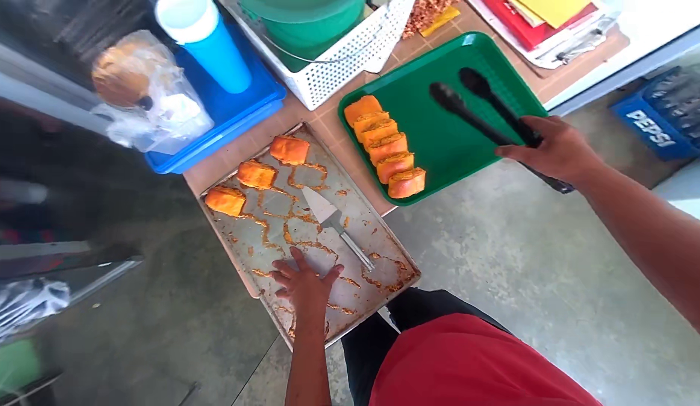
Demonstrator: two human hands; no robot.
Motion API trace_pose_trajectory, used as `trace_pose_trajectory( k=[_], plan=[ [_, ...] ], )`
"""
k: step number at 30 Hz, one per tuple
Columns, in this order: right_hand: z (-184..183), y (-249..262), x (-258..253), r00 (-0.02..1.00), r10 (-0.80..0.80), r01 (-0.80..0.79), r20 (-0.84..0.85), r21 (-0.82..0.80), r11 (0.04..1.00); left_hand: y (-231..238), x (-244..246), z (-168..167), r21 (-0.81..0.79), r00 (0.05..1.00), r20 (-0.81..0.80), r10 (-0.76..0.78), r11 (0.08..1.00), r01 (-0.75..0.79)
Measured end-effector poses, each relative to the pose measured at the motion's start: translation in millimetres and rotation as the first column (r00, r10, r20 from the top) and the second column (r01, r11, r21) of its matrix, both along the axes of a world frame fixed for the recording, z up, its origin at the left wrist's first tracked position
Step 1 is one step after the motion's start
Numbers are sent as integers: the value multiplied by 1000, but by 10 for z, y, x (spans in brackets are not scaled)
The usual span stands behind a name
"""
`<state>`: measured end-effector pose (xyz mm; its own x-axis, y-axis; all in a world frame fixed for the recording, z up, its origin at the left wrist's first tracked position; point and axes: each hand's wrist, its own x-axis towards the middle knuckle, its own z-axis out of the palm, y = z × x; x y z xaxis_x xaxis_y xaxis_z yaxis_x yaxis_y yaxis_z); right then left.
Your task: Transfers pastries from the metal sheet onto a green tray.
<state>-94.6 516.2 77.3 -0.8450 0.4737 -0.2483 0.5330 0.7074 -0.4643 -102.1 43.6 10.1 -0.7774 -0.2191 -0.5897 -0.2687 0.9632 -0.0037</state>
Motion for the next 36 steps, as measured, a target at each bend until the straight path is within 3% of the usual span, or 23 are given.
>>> trace_pose_trajectory(
  k=[5,9,11,13,15,17,19,23,28,32,36],
  plan=[
    [-525,-146,-705,981,-177,171,76,81,982,9,-41,66,14,997,68,23,1000,-24],
    [-580,-245,-811,985,-117,97,130,155,983,-17,-70,129,55,994,102,36,998,-41],
    [-306,-565,-754,999,24,-27,23,154,988,-114,-80,214,133,995,75,66,988,-75],
    [-84,-1116,-574,965,260,-256,-25,93,962,-281,-21,248,257,986,-75,149,958,-125],
    [-91,-1768,-287,865,495,-487,76,-99,867,-453,60,205,309,948,-225,226,939,-150],
    [-207,-2365,-59,730,659,-614,183,-249,749,-551,112,162,282,932,-278,231,948,-151],
    [-320,-2736,-6,640,713,-653,288,-286,702,-543,95,153,215,952,-255,171,970,-116],
    [-417,-2936,-121,614,677,-632,406,-261,730,-385,-116,179,141,995,-25,97,986,-93],
    [-290,-2779,-343,695,681,-654,230,-190,732,-304,-293,92,118,988,140,65,990,-82],
    [49,-2894,-609,581,790,-799,196,-43,599,-274,-318,64,89,982,182,55,993,-72],
    [157,-3271,-885,430,860,-898,275,37,437,-297,-335,73,99,979,197,44,993,-65]
  ],
)
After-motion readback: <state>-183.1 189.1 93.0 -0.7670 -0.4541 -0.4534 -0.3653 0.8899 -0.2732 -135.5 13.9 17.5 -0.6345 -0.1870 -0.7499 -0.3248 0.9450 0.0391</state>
